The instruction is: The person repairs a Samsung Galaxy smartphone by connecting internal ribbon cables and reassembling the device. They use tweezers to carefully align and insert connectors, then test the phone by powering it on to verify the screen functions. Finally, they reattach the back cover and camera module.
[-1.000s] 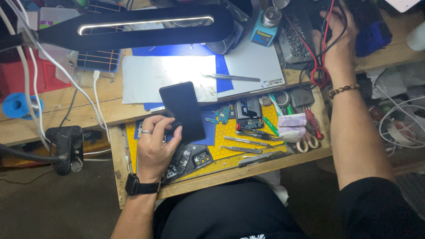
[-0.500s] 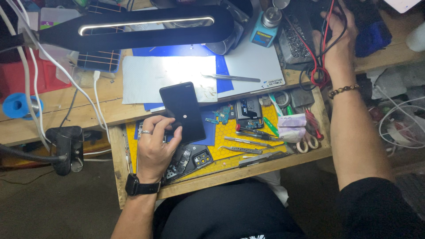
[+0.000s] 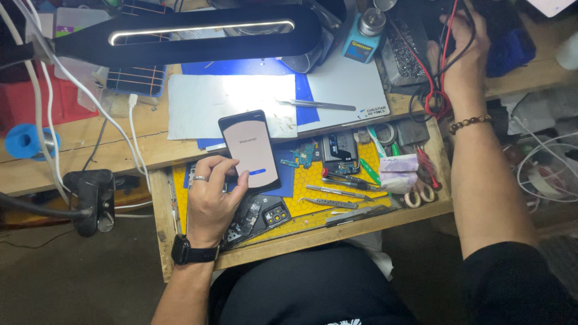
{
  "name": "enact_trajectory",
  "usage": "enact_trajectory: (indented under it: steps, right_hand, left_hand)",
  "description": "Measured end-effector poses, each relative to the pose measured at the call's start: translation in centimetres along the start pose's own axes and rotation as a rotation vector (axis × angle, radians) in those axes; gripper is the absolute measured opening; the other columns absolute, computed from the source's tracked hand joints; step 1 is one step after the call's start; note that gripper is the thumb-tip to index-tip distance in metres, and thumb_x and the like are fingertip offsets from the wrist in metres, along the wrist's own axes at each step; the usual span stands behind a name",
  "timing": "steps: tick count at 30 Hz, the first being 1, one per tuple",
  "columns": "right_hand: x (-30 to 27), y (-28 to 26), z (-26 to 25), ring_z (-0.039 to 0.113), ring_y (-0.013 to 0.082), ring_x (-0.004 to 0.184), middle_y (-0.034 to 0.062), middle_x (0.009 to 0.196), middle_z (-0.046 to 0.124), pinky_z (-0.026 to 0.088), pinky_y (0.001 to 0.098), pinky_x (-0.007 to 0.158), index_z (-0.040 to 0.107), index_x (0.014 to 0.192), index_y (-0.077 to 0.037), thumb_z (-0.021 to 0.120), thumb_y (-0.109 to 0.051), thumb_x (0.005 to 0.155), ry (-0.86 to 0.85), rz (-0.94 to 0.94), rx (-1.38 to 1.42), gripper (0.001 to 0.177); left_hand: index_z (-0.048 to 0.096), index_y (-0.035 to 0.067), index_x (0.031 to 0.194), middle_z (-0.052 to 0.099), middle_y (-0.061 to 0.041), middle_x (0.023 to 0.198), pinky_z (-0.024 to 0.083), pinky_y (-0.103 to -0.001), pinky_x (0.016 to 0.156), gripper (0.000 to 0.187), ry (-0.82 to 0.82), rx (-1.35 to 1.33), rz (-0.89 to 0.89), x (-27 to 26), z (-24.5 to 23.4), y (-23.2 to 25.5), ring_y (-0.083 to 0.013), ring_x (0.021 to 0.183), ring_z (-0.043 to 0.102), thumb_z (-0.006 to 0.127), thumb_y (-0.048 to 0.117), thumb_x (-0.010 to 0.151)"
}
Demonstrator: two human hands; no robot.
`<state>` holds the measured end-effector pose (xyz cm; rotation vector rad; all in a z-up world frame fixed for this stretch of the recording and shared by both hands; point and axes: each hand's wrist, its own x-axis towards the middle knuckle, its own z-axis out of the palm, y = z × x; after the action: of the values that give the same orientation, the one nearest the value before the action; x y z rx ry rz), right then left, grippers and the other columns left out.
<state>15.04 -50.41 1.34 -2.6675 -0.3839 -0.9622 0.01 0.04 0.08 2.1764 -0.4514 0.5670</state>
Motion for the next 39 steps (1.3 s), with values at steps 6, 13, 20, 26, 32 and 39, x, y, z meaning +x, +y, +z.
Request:
enact_trajectory:
  steps: [6, 13, 20, 26, 32, 39]
  right_hand:
    - [0.3, -0.5, 0.2, 0.064, 0.0348, 0.129, 0.0229, 0.149, 0.053, 0.054, 0.0398, 0.108, 0.064, 0.131, 0.004, 0.074, 0.013, 0.082, 0.047, 0.018, 0.180, 0.051]
    - [0.0, 0.3, 0.1, 0.065, 0.0335, 0.127, 0.0179, 0.140, 0.059, 0.056, 0.0381, 0.109, 0.064, 0.128, 0.003, 0.079, 0.010, 0.084, -0.003, -0.023, 0.041, 0.046]
    - [0.9, -1.5, -0.3, 0.065, 0.0359, 0.123, 0.0207, 0.136, 0.058, 0.056, 0.0399, 0.095, 0.066, 0.130, 0.003, 0.074, 0.011, 0.089, 0.012, 0.048, 0.184, 0.043]
    - [0.2, -0.4, -0.4, 0.064, 0.0339, 0.124, 0.0187, 0.138, 0.059, 0.055, 0.0406, 0.108, 0.065, 0.129, 0.003, 0.073, 0.012, 0.080, -0.015, -0.031, 0.048, 0.050]
    - [0.0, 0.6, 0.3, 0.065, 0.0341, 0.126, 0.0182, 0.139, 0.060, 0.056, 0.0385, 0.108, 0.065, 0.127, 0.004, 0.072, 0.013, 0.079, -0.006, -0.025, 0.070, 0.050]
    - [0.0, 0.3, 0.0, 0.063, 0.0356, 0.128, 0.0198, 0.141, 0.057, 0.054, 0.0388, 0.110, 0.063, 0.127, 0.004, 0.072, 0.013, 0.078, -0.008, -0.036, 0.035, 0.051]
  left_hand:
    - [0.068, 0.000, 0.108, 0.063, -0.012, 0.105, 0.058, -0.031, 0.073, 0.027, -0.004, 0.011, 0.005, 0.0, 0.0, -0.1, -0.0198, 0.084, 0.068, 0.081, 0.002, 0.085]
    - [0.068, -0.001, 0.109, 0.063, -0.012, 0.106, 0.058, -0.031, 0.073, 0.027, -0.010, 0.014, 0.008, 0.0, 0.0, -0.2, -0.0193, 0.083, 0.068, 0.081, 0.002, 0.086]
    - [0.068, -0.001, 0.109, 0.063, -0.012, 0.106, 0.058, -0.031, 0.072, 0.027, -0.013, -0.002, -0.006, 0.0, -0.1, 0.0, -0.0196, 0.083, 0.068, 0.081, 0.002, 0.085]
    - [0.068, -0.001, 0.109, 0.063, -0.012, 0.106, 0.058, -0.032, 0.073, 0.027, -0.010, 0.001, -0.005, 0.0, 0.0, 0.0, -0.0202, 0.084, 0.068, 0.081, 0.002, 0.085]
    - [0.068, 0.000, 0.109, 0.064, -0.012, 0.106, 0.058, -0.031, 0.073, 0.027, -0.010, 0.006, -0.011, 0.0, 0.0, 0.0, -0.0199, 0.084, 0.068, 0.081, 0.003, 0.085]
    - [0.069, 0.000, 0.109, 0.064, -0.012, 0.106, 0.058, -0.031, 0.071, 0.027, -0.010, 0.006, -0.007, 0.0, 0.1, -0.1, -0.0195, 0.083, 0.068, 0.081, 0.003, 0.086]
